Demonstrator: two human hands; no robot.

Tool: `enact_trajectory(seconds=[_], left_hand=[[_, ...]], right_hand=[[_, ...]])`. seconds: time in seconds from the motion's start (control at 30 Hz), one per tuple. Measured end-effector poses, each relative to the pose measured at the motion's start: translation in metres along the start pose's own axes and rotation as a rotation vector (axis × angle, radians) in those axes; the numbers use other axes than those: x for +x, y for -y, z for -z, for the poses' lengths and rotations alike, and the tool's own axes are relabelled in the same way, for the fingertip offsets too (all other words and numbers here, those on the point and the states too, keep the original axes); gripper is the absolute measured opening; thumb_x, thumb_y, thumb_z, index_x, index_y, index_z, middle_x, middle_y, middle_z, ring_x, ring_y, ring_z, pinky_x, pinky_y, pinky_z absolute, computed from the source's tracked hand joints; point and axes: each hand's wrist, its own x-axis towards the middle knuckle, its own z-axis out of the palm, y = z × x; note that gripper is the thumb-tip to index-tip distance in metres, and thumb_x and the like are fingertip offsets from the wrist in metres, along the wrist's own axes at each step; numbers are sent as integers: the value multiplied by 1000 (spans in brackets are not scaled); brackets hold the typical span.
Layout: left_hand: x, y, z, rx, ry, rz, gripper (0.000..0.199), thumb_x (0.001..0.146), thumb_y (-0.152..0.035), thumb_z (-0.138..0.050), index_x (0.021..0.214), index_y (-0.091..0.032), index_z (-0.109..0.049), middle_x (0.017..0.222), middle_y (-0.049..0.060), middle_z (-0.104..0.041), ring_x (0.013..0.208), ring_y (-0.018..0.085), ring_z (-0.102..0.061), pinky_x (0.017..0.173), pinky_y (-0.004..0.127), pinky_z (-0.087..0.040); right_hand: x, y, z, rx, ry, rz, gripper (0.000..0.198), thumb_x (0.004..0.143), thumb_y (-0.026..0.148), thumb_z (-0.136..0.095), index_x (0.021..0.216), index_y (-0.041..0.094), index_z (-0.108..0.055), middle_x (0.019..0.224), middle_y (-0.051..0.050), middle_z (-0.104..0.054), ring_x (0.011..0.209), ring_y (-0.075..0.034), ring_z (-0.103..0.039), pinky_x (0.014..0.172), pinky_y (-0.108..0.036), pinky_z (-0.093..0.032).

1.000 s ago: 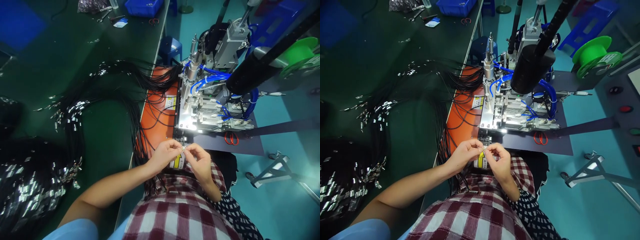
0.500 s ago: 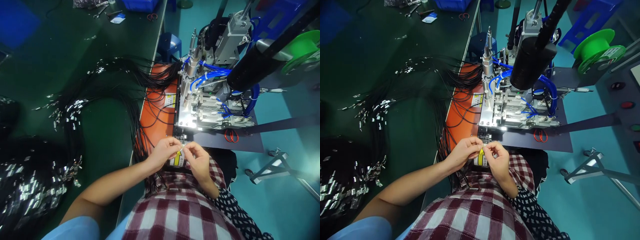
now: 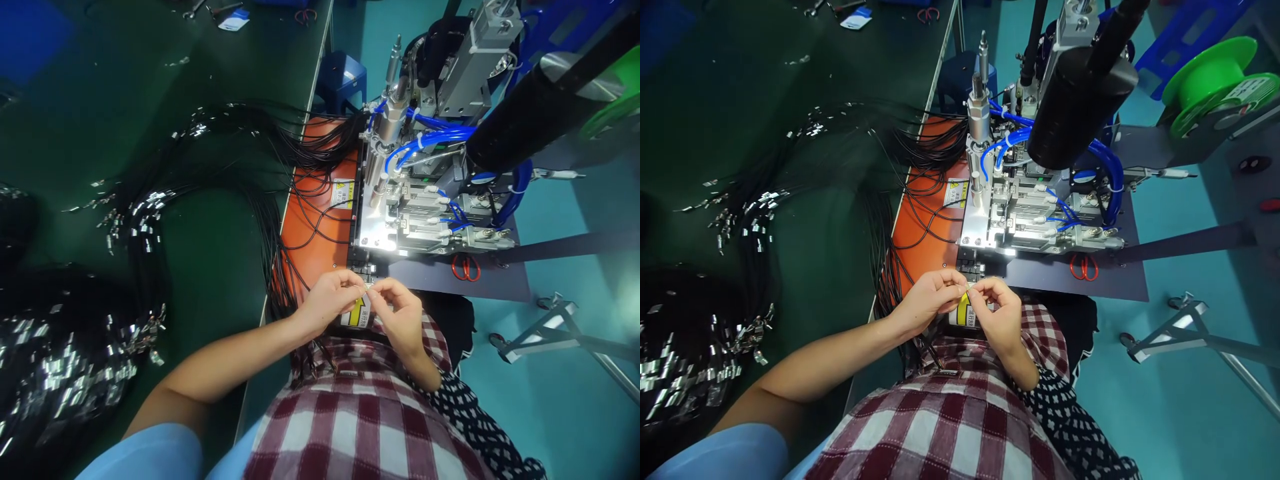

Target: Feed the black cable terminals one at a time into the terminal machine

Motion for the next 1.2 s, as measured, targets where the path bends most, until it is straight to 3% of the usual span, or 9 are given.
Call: enact_trajectory(seconds=[0.23,0.47,0.67,0.77,1.03,1.1,1.2], left_hand=[[-1,2,-1,-35,-3,-21,15,78,-24,-66,81,-13,-57,51,-9,-39,45,3,-30,46,20,-16],[0,0,-1,-22,-16,-15,19,76,-28,-69,82,-13,-58,50,-9,-41,45,3,-30,46,20,-17],[1,3,1,3,-9,-20,23,78,-33,-69,82,-13,-59,48,-9,-40,44,4,-31,46,20,-17],[1,3,1,2,-10,-24,24,78,-34,-70,82,-13,-59,49,-9,-40,44,4,-31,46,20,-17],[-1,4,-1,60,-1,-53,19,81,-30,-68,80,-14,-58,54,-8,-41,46,5,-32,46,19,-21],[-2,5,-2,83,0,-139,17,82,-29,-68,82,-15,-60,60,-6,-47,50,6,-39,48,19,-28],[-3,6,-2,145,4,-286,16,82,-30,-69,85,-15,-64,78,1,-56,66,10,-51,59,21,-40]], right_hand=[[-1,-5,-3,88,-9,-65,11,82,27,-68,77,19,-63,66,2,-58,56,-11,-51,56,-26,-43],[-2,-1,-4,6,-33,20,12,85,27,-66,76,19,-63,68,1,-60,56,-12,-54,56,-26,-45],[0,-3,4,48,-6,-58,12,86,31,-66,85,19,-67,70,0,-63,55,-12,-56,55,-26,-48],[0,-6,6,-31,-29,7,14,85,32,-68,92,20,-71,80,-3,-67,63,-15,-60,57,-28,-49],[-3,1,3,-306,-67,294,11,87,22,-64,77,22,-64,76,-3,-64,70,-18,-58,66,-33,-48],[-3,4,4,-240,-43,197,13,88,25,-62,76,21,-62,74,-2,-62,64,-16,-56,61,-31,-47],[-1,5,7,18,46,-76,17,88,31,-63,75,20,-59,63,3,-54,49,-10,-46,49,-25,-40]])
